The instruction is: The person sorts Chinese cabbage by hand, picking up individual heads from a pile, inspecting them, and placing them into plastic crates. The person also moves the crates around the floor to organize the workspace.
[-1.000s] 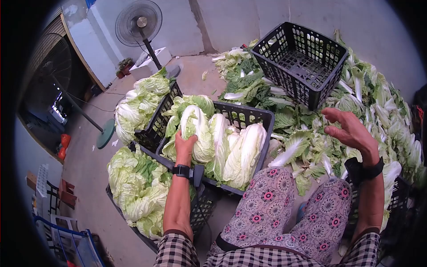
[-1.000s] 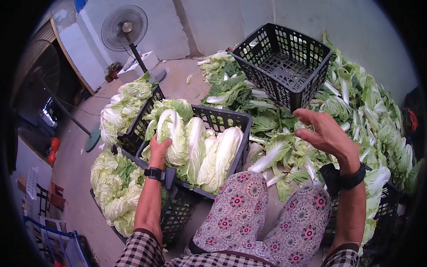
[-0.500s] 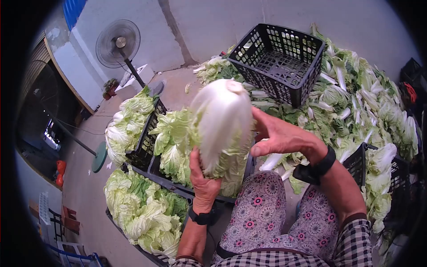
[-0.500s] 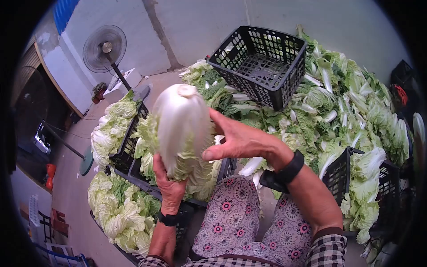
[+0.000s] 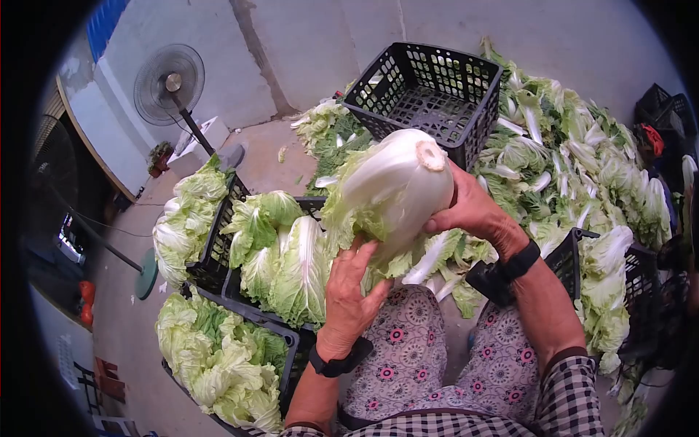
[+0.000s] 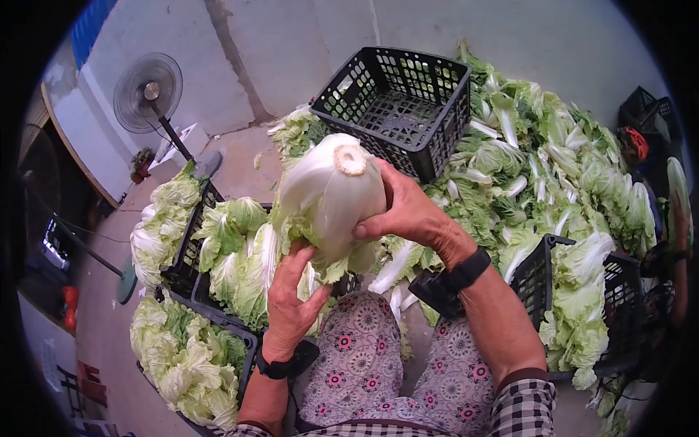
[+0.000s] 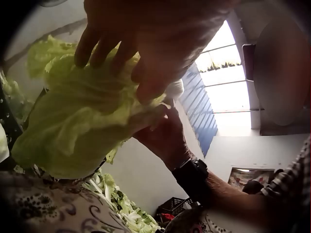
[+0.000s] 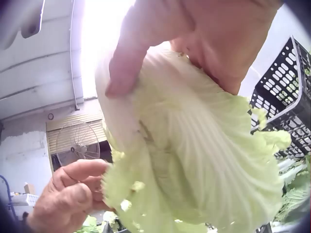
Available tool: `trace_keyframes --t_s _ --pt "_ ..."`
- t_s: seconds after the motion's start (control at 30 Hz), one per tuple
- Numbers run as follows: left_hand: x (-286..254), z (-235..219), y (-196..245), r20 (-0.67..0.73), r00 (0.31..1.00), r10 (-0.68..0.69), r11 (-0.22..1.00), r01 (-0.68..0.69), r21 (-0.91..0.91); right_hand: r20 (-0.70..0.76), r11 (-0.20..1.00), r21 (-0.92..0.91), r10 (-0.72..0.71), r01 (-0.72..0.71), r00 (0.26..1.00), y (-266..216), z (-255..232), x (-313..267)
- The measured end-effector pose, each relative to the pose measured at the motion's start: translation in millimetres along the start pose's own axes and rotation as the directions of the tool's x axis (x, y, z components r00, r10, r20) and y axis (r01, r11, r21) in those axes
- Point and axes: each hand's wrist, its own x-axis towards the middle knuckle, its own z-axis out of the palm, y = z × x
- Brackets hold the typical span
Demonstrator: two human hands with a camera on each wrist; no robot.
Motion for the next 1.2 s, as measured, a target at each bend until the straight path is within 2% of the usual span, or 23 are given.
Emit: trace_keyframes --t_s 0.1,0.13,0.17,0.23,0.3,0.33,0.43,0.47,0.57,0.7,0.8,0.9,0.93,0.97,1.0,1.03,1.07,1.17,1.2 --pt "-12.9 -9.3 -8.9 0.11 0.978 -0.179 0.951 0.2 -0.233 0.009 0.946 -0.299 -0.129 0.126 0.992 9.7 0.1 -0.5" --pt "-10.4 -10.4 -9.9 -0.097 0.991 -0.094 0.986 0.079 -0.144 0.026 0.909 -0.391 -0.143 0.142 0.989 5.4 3.4 -3.9" --pt "-5.7 -15.4 -10.8 -0.195 0.979 -0.054 0.997 0.041 -0.07 0.048 0.865 -0.476 -0.155 0.159 0.987 3.9 7.2 -5.8" --pt "10.3 -20.2 -16.5 -0.258 0.965 -0.04 0.999 0.034 -0.025 0.159 0.771 -0.55 -0.28 0.321 0.947 7.5 14.8 -5.9" --pt "16.0 -14.8 -31.9 -0.208 0.978 0.013 0.998 0.0 0.058 0.296 0.6 -0.626 -0.408 0.498 0.864 5.7 22.6 -4.7" --pt "19.4 -10.0 -37.9 -0.241 0.966 0.089 0.99 -0.06 0.125 0.365 0.497 -0.648 -0.462 0.577 0.808 4.5 25.4 -3.8" --pt "19.2 -6.9 -52.5 -0.239 0.944 0.228 0.969 -0.195 0.153 0.419 0.345 -0.688 -0.528 0.638 0.738 4.6 32.6 -4.5" --pt "18.0 -7.2 -52.2 -0.23 0.949 0.217 0.975 -0.2 0.094 0.41 0.33 -0.691 -0.554 0.643 0.725 4.3 33.1 -3.7" --pt "19.3 -17.8 -41.2 -0.224 0.95 0.219 0.968 -0.184 0.168 0.378 0.398 -0.67 -0.543 0.626 0.75 3.4 34.4 -4.5" --pt "17.2 -14.3 -42.2 -0.148 0.973 0.176 0.984 -0.18 -0.014 0.404 0.441 -0.642 -0.5 0.627 0.766 5.4 31.7 -6.3" --pt "15.0 -12.7 -41.6 -0.133 0.971 0.197 0.975 -0.208 -0.079 0.417 0.523 -0.606 -0.432 0.599 0.799 -1.7 29.8 -9.0" --pt "17.6 -14.8 -29.7 -0.106 0.991 0.077 0.991 -0.088 -0.105 0.354 0.741 -0.451 -0.364 0.498 0.862 1.8 22.2 -12.7" --pt "14.3 -12.9 -30.2 -0.041 0.996 -0.083 0.949 0.066 -0.31 0.353 0.76 -0.456 -0.323 0.463 0.878 -3.3 18.8 -12.6" --pt "10.5 -10.0 -32.7 0.065 0.974 -0.219 0.848 0.222 -0.481 0.276 0.834 -0.404 -0.279 0.375 0.92 -8.8 19.8 -13.2" --pt "9.3 -8.3 -27.7 0.109 0.941 -0.319 0.653 0.302 -0.695 0.203 0.897 -0.338 -0.226 0.285 0.953 -13.3 22.6 -13.8" --pt "9.7 -7.1 -22.1 0.181 0.898 -0.401 0.398 0.349 -0.848 0.135 0.946 -0.26 -0.164 0.194 0.977 -18.3 24.4 -14.9" --pt "12.5 -7.6 -18.3 0.173 0.895 -0.41 0.389 0.344 -0.855 0.136 0.975 -0.203 -0.066 0.093 0.988 -25.7 24.1 -15.8" --pt "22.7 -11.1 -6.3 0.129 0.888 -0.441 0.37 0.311 -0.875 0.193 0.922 -0.363 -0.068 0.136 0.979 -16.0 18.9 -18.6" --pt "26.4 -12.3 -2.9 0.105 0.887 -0.45 0.37 0.292 -0.882 0.236 0.888 -0.443 -0.015 0.121 0.972 -21.9 19.6 -21.0"
